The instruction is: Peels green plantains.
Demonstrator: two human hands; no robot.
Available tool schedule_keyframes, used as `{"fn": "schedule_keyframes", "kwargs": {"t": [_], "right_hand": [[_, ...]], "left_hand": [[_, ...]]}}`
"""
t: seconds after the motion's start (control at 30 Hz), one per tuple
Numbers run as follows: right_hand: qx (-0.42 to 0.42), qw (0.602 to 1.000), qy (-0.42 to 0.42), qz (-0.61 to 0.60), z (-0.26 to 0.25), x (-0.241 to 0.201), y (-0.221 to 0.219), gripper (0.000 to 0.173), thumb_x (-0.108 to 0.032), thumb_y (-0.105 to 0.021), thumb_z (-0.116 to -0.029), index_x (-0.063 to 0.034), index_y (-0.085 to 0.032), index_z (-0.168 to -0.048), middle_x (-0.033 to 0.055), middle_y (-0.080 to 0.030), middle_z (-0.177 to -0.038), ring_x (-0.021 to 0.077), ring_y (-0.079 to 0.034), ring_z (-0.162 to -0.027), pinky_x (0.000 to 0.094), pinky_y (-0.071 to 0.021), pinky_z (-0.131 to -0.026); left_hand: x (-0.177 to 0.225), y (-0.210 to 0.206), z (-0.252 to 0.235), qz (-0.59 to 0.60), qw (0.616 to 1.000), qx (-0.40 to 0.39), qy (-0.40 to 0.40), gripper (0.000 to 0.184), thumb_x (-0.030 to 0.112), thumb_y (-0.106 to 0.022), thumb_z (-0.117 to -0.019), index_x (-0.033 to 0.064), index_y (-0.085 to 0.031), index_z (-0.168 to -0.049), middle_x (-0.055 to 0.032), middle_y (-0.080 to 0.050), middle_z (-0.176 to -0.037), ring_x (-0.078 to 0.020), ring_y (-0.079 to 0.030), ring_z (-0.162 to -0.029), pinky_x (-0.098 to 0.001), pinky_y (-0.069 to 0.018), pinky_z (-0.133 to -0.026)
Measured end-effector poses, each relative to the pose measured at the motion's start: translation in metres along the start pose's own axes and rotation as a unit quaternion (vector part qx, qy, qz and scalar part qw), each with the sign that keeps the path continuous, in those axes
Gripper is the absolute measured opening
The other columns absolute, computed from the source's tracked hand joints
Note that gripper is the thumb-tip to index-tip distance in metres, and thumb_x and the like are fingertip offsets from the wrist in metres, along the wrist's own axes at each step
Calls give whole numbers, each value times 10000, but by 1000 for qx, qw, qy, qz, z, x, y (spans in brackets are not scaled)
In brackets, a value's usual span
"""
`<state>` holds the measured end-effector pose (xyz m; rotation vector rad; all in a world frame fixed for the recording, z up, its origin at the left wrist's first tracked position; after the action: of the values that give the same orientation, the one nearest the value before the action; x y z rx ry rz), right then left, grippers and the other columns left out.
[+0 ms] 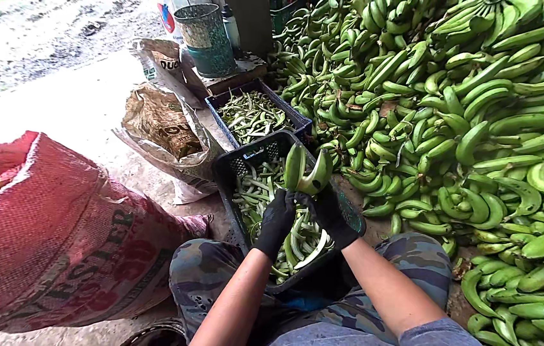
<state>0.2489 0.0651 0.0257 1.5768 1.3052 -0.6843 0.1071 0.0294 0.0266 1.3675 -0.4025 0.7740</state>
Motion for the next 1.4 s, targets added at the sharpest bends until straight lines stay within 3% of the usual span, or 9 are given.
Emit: {"fn": "schedule_keyframes", "kwargs": {"t": [0.17,0.43,0.6,0.77,0.87,1.07,1.23,1.33,1.4], "right_hand": [[39,982,-64,-173,-11,-2,23,438,-334,-685,-917,-86,-616,-1271,17,-703,-1056,89,-674,-932,325,-585,-833],[49,933,-219,-281,-24,25,45,412,-469,-535,-1010,-140,-623,-1242,35,-679,-1034,135,-657,-901,368,-572,-769],[96,923,-256,-272,-34,34,64,409,-436,-531,-1032,-124,-612,-1284,69,-681,-1113,173,-669,-974,401,-579,-816],[5,954,-222,-203,-19,24,45,430,-468,-538,-1016,-109,-642,-1227,64,-695,-1013,158,-670,-877,385,-581,-762],[-32,960,-205,-186,-15,9,35,333,-380,-578,-1006,-99,-675,-1159,41,-693,-943,121,-655,-830,338,-565,-744],[-29,932,-221,-285,-11,9,32,461,-455,-619,-964,-118,-613,-1278,63,-704,-1006,167,-686,-855,359,-595,-746],[4,910,-133,-392,-12,0,52,522,-553,-631,-934,-183,-583,-1299,12,-700,-1101,139,-694,-955,354,-611,-809],[37,898,-97,-427,-20,-6,79,532,-563,-650,-921,-190,-587,-1295,8,-685,-1145,152,-675,-1021,368,-594,-862],[50,914,-91,-393,-25,-7,99,432,-454,-540,-1013,-193,-531,-1357,8,-661,-1202,168,-661,-1076,400,-581,-915]], "left_hand": [[-19,-9,-11,-15,999,-12,-40,526,497,-279,-1100,104,-599,-1240,-142,-694,-1018,-301,-675,-1006,-553,-518,-905],[-35,-26,-12,155,977,-92,-114,475,500,-383,-1070,127,-645,-1202,-72,-672,-966,-176,-674,-872,-443,-582,-791],[-31,-16,-1,245,947,10,-206,600,670,-549,-943,93,-664,-1057,23,-637,-794,-71,-618,-724,-319,-552,-680],[25,15,-3,205,966,-11,-159,683,515,-714,-896,195,-518,-1467,-19,-719,-1130,-136,-688,-929,-422,-585,-829],[32,17,-13,275,946,-71,-159,623,384,-779,-883,172,-560,-1426,-59,-719,-1148,-158,-703,-976,-402,-601,-854],[7,37,-41,393,918,-5,-51,455,458,-614,-1001,104,-625,-1287,-82,-703,-1013,-176,-678,-829,-384,-588,-722],[-24,73,-65,620,777,90,-69,365,423,-312,-1114,178,-530,-1275,-15,-680,-984,-118,-681,-827,-300,-598,-698],[-53,81,-73,556,817,148,-23,382,478,-364,-1095,192,-550,-1266,14,-657,-935,-76,-643,-749,-261,-568,-636],[-68,78,-76,457,870,176,65,472,484,-472,-1063,124,-567,-1353,-87,-670,-1075,-183,-656,-890,-405,-575,-770]]}}
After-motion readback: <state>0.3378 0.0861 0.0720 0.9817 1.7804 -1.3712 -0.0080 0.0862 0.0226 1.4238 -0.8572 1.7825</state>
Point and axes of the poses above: each hand's wrist, its own z-axis away from the middle knuckle, its own y-axis out of the back of the hand, x = y × z, the point moved 3 cm from there along -z, towards the middle knuckle
